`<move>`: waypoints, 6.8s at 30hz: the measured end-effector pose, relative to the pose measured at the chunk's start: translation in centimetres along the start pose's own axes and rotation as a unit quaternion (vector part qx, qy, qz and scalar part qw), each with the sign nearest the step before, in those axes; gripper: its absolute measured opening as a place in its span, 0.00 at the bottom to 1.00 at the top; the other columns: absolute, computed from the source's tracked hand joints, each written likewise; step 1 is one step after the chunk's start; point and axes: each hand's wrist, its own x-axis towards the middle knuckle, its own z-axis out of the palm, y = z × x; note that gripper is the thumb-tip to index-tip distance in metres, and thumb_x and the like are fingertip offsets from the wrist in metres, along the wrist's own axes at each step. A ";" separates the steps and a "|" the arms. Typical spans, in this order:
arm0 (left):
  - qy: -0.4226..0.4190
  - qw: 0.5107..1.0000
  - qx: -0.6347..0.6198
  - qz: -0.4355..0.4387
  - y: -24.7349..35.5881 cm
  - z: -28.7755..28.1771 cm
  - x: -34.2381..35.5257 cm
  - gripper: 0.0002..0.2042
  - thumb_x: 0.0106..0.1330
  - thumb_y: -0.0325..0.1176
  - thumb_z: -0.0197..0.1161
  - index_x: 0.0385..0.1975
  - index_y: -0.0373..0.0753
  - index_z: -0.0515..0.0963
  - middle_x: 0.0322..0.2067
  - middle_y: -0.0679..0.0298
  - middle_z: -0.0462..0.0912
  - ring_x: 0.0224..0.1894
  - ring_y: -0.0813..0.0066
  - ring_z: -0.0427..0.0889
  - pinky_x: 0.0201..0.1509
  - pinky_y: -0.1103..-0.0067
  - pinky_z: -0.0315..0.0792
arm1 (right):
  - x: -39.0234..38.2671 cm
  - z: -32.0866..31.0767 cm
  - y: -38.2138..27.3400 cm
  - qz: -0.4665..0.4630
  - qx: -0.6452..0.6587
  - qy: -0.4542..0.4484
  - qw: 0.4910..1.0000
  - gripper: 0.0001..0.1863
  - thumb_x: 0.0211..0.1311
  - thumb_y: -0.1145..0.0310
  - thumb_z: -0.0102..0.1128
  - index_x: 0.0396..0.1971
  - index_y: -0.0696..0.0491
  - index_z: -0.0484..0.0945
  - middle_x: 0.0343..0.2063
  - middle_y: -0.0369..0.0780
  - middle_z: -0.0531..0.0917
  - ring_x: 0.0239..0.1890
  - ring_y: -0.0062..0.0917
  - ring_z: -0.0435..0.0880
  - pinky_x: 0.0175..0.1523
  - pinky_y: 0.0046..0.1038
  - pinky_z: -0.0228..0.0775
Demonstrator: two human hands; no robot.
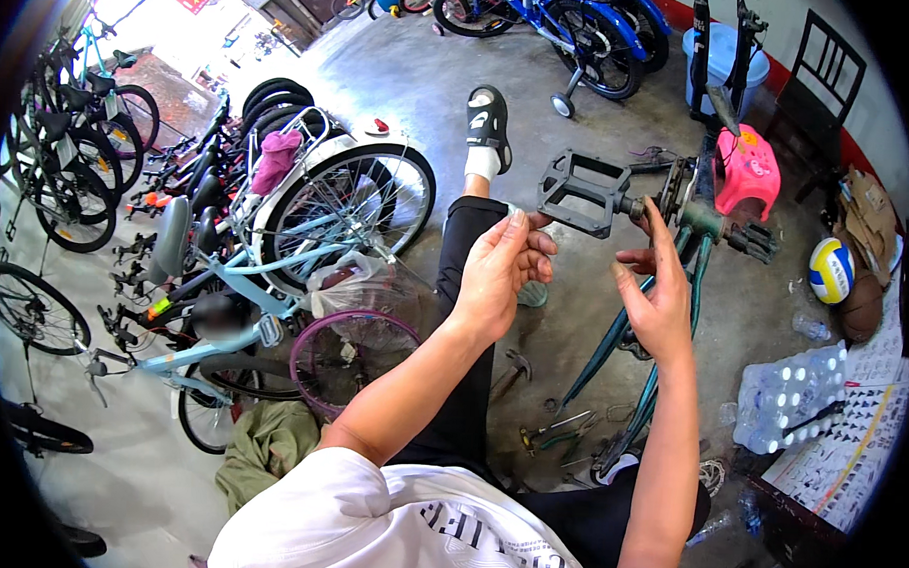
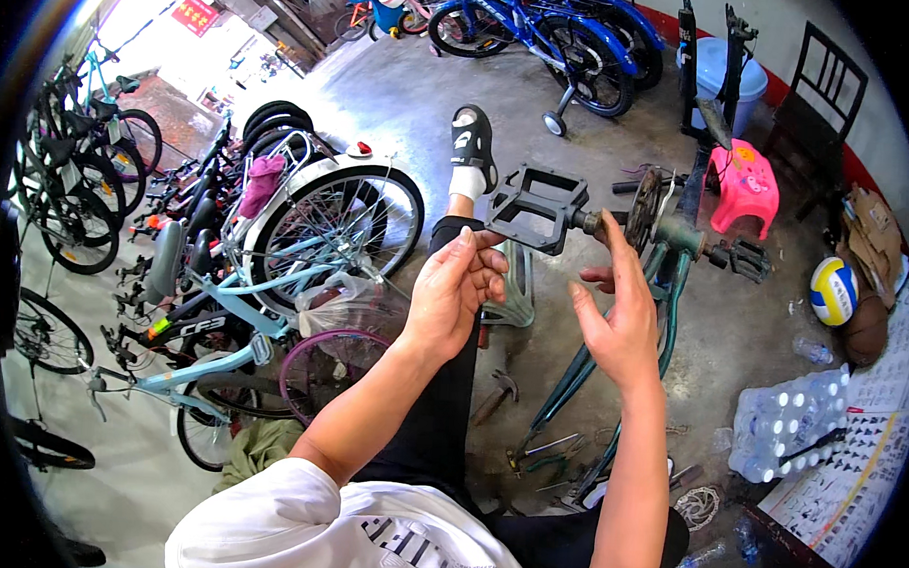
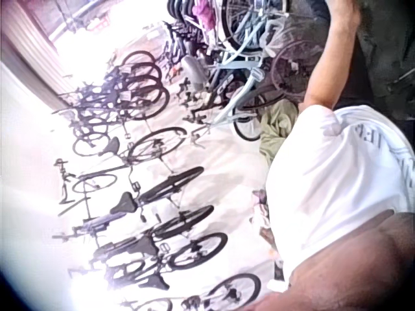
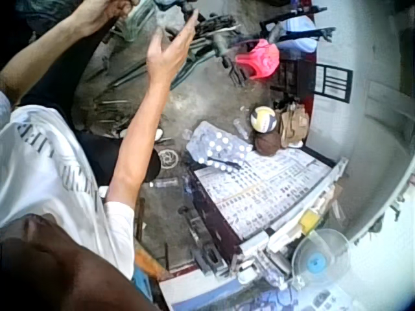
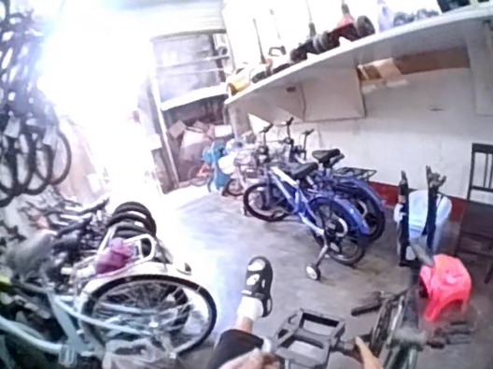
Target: The person removes a pedal from a bicycle frame by hand and then uses a screwdriver to tighten screws on the front chainring.
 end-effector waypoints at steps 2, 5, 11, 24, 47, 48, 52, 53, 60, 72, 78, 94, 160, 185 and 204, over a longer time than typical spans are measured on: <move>0.001 1.000 0.000 0.009 0.3 -0.2 -0.1 0.18 0.80 0.45 0.54 0.50 0.33 0.76 0.34 0.62 0.82 0.31 0.74 0.81 0.38 0.77 0.77 | -0.3 0.2 0.2 -0.001 -0.016 -0.001 1.000 0.44 0.59 0.74 0.66 0.76 0.44 0.59 0.66 0.45 0.74 0.47 0.29 0.86 0.54 0.30 0.77; -0.029 0.994 0.072 0.071 0.8 0.3 -0.4 0.17 0.80 0.39 0.54 0.57 0.34 0.75 0.37 0.62 0.82 0.31 0.78 0.80 0.38 0.81 0.75 | -0.8 0.7 0.1 0.010 -0.027 -0.003 1.000 0.46 0.59 0.74 0.67 0.77 0.44 0.57 0.66 0.45 0.74 0.48 0.29 0.86 0.53 0.30 0.77; -0.099 0.934 0.303 0.163 2.3 1.0 1.2 0.22 0.77 0.25 0.54 0.69 0.36 0.69 0.31 0.69 0.75 0.27 0.87 0.72 0.33 0.87 0.70 | -2.1 1.6 0.3 0.026 -0.021 -0.005 0.999 0.48 0.60 0.71 0.68 0.78 0.46 0.51 0.68 0.51 0.71 0.50 0.33 0.86 0.53 0.32 0.77; -0.043 0.966 0.240 0.083 -1.4 -5.9 -4.9 0.16 0.77 0.28 0.55 0.61 0.31 0.73 0.38 0.65 0.80 0.29 0.85 0.75 0.36 0.85 0.71 | -2.6 1.8 0.7 0.023 -0.015 0.007 1.000 0.49 0.62 0.70 0.67 0.79 0.45 0.47 0.69 0.52 0.69 0.50 0.33 0.86 0.52 0.33 0.78; -0.085 0.952 0.285 -0.070 -6.2 -9.4 -12.6 0.11 0.78 0.30 0.56 0.51 0.32 0.81 0.33 0.66 0.83 0.31 0.85 0.76 0.39 0.85 0.72 | -8.6 -1.1 -1.5 -0.008 -0.295 0.013 0.955 0.22 0.64 0.66 0.64 0.59 0.49 0.75 0.41 0.39 0.82 0.36 0.32 0.86 0.43 0.37 0.79; -0.092 0.951 0.284 -0.076 -6.6 -9.1 -12.6 0.11 0.77 0.30 0.56 0.51 0.32 0.81 0.33 0.67 0.83 0.31 0.85 0.76 0.39 0.85 0.72 | -8.6 -1.5 -1.1 -0.016 -0.306 0.019 0.952 0.21 0.64 0.67 0.64 0.57 0.48 0.76 0.41 0.40 0.82 0.35 0.33 0.87 0.42 0.37 0.79; -0.117 0.939 0.306 -0.103 -7.5 -7.7 -13.1 0.11 0.77 0.30 0.56 0.51 0.32 0.80 0.34 0.67 0.83 0.32 0.85 0.75 0.40 0.84 0.72 | -8.5 -2.8 -1.1 -0.047 -0.312 0.096 0.944 0.20 0.63 0.68 0.64 0.55 0.48 0.78 0.42 0.40 0.82 0.34 0.34 0.87 0.42 0.37 0.78; -0.122 0.936 0.313 -0.110 -7.5 -7.5 -13.2 0.11 0.77 0.30 0.56 0.51 0.32 0.80 0.34 0.67 0.83 0.31 0.85 0.75 0.40 0.84 0.72 | -8.3 -3.1 -1.5 -0.039 -0.285 0.138 0.948 0.20 0.62 0.69 0.65 0.54 0.51 0.77 0.41 0.41 0.80 0.34 0.32 0.86 0.42 0.35 0.78; -0.150 0.923 0.332 -0.124 -8.4 -7.7 -13.7 0.12 0.78 0.29 0.55 0.52 0.31 0.80 0.35 0.67 0.83 0.31 0.85 0.76 0.41 0.84 0.73 | -8.1 -9.1 -1.0 0.048 0.258 0.457 0.850 0.39 0.70 0.47 0.63 0.71 0.49 0.55 0.56 0.44 0.72 0.53 0.33 0.79 0.53 0.34 0.74; -0.164 0.904 0.377 -0.121 -10.2 -8.6 -14.2 0.12 0.75 0.30 0.57 0.51 0.33 0.81 0.34 0.62 0.87 0.31 0.82 0.81 0.39 0.81 0.76 | -7.0 -14.6 -1.8 -0.071 -0.163 0.355 0.918 0.32 0.62 0.62 0.72 0.65 0.47 0.71 0.62 0.39 0.72 0.63 0.34 0.73 0.60 0.33 0.72; -0.181 0.870 0.438 -0.137 -9.9 -6.9 -14.7 0.13 0.75 0.31 0.56 0.52 0.33 0.81 0.35 0.60 0.88 0.33 0.79 0.84 0.40 0.79 0.77 | -5.7 -13.9 -1.6 -0.069 -0.077 0.330 0.938 0.35 0.61 0.68 0.73 0.68 0.48 0.68 0.64 0.42 0.71 0.56 0.32 0.80 0.53 0.32 0.77; -0.182 0.862 0.447 -0.152 -11.0 -7.9 -15.1 0.14 0.74 0.33 0.56 0.53 0.34 0.81 0.37 0.59 0.89 0.35 0.76 0.86 0.43 0.77 0.79 | -4.4 -13.1 0.7 -0.014 -0.083 0.343 0.935 0.34 0.63 0.67 0.70 0.67 0.56 0.66 0.59 0.47 0.75 0.39 0.23 0.83 0.45 0.27 0.78; -0.186 0.881 0.434 0.020 -18.2 2.1 -0.6 0.16 0.77 0.40 0.55 0.55 0.36 0.64 0.35 0.55 0.84 0.27 0.71 0.82 0.29 0.78 0.77 | -65.6 14.6 15.1 0.595 -0.209 0.310 0.712 0.13 0.63 0.62 0.59 0.40 0.55 0.79 0.41 0.50 0.84 0.42 0.50 0.85 0.46 0.50 0.78; -0.153 0.890 0.430 0.008 -18.3 1.0 -0.6 0.17 0.78 0.39 0.55 0.59 0.38 0.67 0.33 0.57 0.84 0.27 0.73 0.83 0.31 0.77 0.79 | -62.0 9.0 29.2 0.288 -0.541 0.051 0.788 0.12 0.64 0.63 0.55 0.39 0.53 0.83 0.37 0.40 0.84 0.44 0.32 0.82 0.53 0.34 0.71; 0.007 0.946 0.325 -0.006 -10.1 -16.9 -9.6 0.19 0.79 0.40 0.55 0.62 0.34 0.70 0.46 0.58 0.83 0.35 0.77 0.83 0.39 0.81 0.77 | -67.2 -15.9 1.9 0.423 -0.125 0.706 0.554 0.24 0.77 0.53 0.49 0.46 0.61 0.81 0.43 0.41 0.82 0.45 0.29 0.78 0.56 0.35 0.68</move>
